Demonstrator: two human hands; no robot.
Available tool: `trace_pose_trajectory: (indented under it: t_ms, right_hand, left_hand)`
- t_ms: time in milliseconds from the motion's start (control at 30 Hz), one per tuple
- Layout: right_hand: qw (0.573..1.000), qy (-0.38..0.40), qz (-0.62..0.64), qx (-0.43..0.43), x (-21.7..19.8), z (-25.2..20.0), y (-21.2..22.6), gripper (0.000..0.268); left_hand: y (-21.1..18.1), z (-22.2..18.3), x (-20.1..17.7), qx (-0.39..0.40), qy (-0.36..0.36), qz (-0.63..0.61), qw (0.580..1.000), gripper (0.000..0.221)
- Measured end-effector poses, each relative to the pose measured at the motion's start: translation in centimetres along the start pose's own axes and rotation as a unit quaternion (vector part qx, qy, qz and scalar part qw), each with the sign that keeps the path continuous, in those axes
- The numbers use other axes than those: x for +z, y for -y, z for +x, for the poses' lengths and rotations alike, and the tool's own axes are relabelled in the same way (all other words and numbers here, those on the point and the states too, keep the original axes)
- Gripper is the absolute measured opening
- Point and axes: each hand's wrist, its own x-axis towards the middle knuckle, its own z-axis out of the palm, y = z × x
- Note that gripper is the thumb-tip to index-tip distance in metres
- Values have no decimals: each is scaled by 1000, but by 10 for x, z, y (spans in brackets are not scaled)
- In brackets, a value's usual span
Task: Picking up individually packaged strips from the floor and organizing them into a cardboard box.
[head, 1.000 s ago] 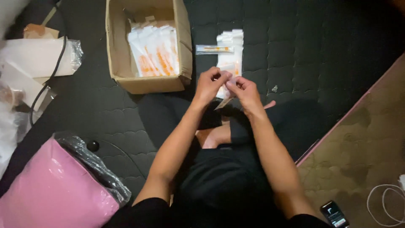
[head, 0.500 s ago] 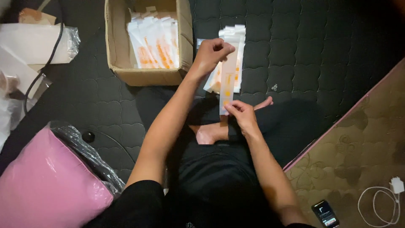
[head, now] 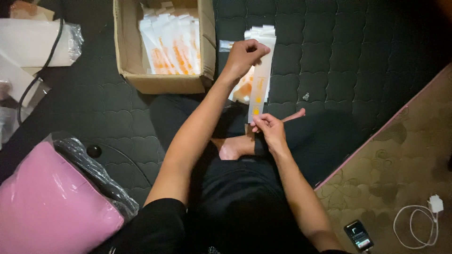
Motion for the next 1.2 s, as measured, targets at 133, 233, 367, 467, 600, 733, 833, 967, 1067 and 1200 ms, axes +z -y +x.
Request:
trace_pose_trajectory:
  t_ms: [133,233,367,467,600,733,833,967,1067,1200]
  right_hand:
    - [1000,7,7,2,-3,2,-7,13]
    - [1000,-11,-21,5,-3,-1,-5,12]
    - [998,-19,-54,-19,-1,-8,3,12]
    - [980,-36,-118,-154,-7,-6,-1,9]
    - [910,-22,-144,-388,13,-19,50,14]
    - [910,-14,-171,-377,-6,-3,67,20]
    - [923,-50,-70,-375,5,8,83,19]
    - [956,-69,-9,-285,20,10,107,41]
    - [961,-74,-48,-262,22,13,108,34]
    - [948,-131,-216,-196,23,16,96,25]
  left_hand:
    - [6,3,-4,-16,0,-25,1000,15]
    - [10,6,-4,-33,-8,-17,999,15]
    - [11,6,-5,-44,-19,11,999,14]
    - [89,33,-10,-41,-54,14,998,22]
    - [140,20,-14,-108,-51,112,987,76]
    - [163,-20,-11,-185,49,209,959,90]
    - [156,-45,-19,-205,233,336,889,53]
    - [94,-54,-14,-114,101,211,966,38]
    - [41,-66,-5,-27,69,-17,997,32]
    - [-9,-76,12,47,35,-15,998,19]
